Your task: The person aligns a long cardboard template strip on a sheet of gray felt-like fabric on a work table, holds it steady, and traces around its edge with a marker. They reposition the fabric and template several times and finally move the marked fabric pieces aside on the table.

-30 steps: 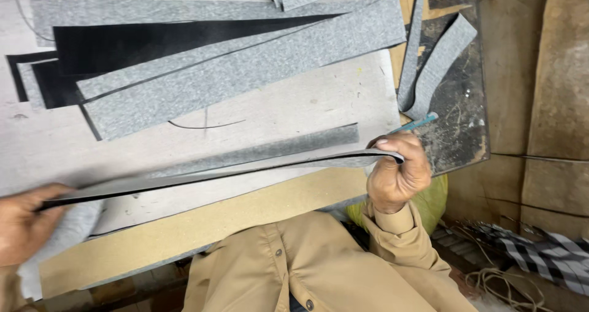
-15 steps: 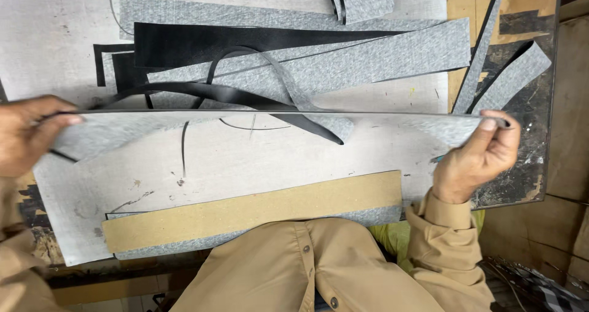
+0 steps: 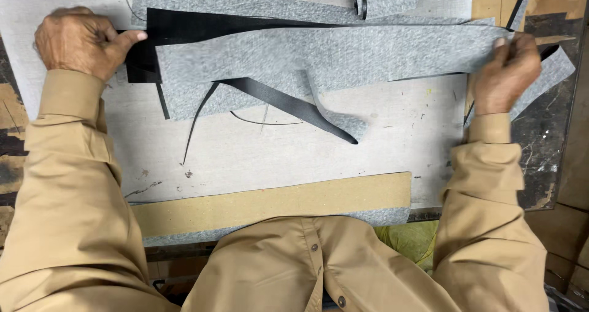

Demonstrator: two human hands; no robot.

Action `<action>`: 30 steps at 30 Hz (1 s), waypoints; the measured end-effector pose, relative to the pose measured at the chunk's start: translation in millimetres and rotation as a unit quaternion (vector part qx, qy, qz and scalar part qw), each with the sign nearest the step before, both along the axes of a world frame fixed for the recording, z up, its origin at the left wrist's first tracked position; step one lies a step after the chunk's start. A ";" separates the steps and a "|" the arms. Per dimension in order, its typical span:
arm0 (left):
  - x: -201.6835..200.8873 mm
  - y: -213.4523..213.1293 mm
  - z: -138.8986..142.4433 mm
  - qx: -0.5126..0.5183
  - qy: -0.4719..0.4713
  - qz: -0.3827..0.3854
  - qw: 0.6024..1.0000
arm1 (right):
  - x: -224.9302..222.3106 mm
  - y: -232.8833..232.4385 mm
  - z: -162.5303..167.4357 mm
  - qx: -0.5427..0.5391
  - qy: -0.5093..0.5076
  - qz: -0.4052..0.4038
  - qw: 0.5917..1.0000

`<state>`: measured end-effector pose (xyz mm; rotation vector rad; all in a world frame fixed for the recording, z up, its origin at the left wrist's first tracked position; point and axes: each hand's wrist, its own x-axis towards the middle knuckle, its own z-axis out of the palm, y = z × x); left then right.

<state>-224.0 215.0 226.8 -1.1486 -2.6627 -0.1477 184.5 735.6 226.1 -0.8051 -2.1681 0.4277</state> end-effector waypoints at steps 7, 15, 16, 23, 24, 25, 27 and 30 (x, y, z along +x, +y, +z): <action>68.0 67.5 -8.7 0.098 -0.117 -0.152 0.976 | -0.1 -147.9 -10.1 -0.163 -0.220 0.403 0.873; 103.1 117.6 -66.3 -0.008 -0.077 -0.176 0.981 | 96.0 -133.6 64.4 -0.200 -0.152 0.398 0.883; 99.2 115.3 -71.3 -0.035 -0.033 -0.175 0.983 | 117.1 -125.5 97.5 -0.192 -0.155 0.382 0.891; 91.9 113.1 -84.7 0.004 0.015 -0.193 0.981 | 229.9 -89.7 241.1 -0.131 -0.193 0.097 0.968; 93.3 112.6 -85.0 0.014 0.010 -0.196 0.981 | 227.6 -70.8 234.0 -0.128 -0.199 0.067 0.969; 94.8 113.2 -84.1 0.022 0.005 -0.195 0.981 | 222.6 -50.2 224.4 -0.126 -0.213 0.044 0.968; 96.6 111.5 -80.4 0.044 -0.024 -0.192 0.980 | 200.4 -0.7 198.3 -0.125 -0.247 0.015 0.961; 97.6 110.9 -75.0 0.087 -0.075 -0.198 0.973 | 155.4 62.4 163.1 -0.120 -0.332 -0.033 0.935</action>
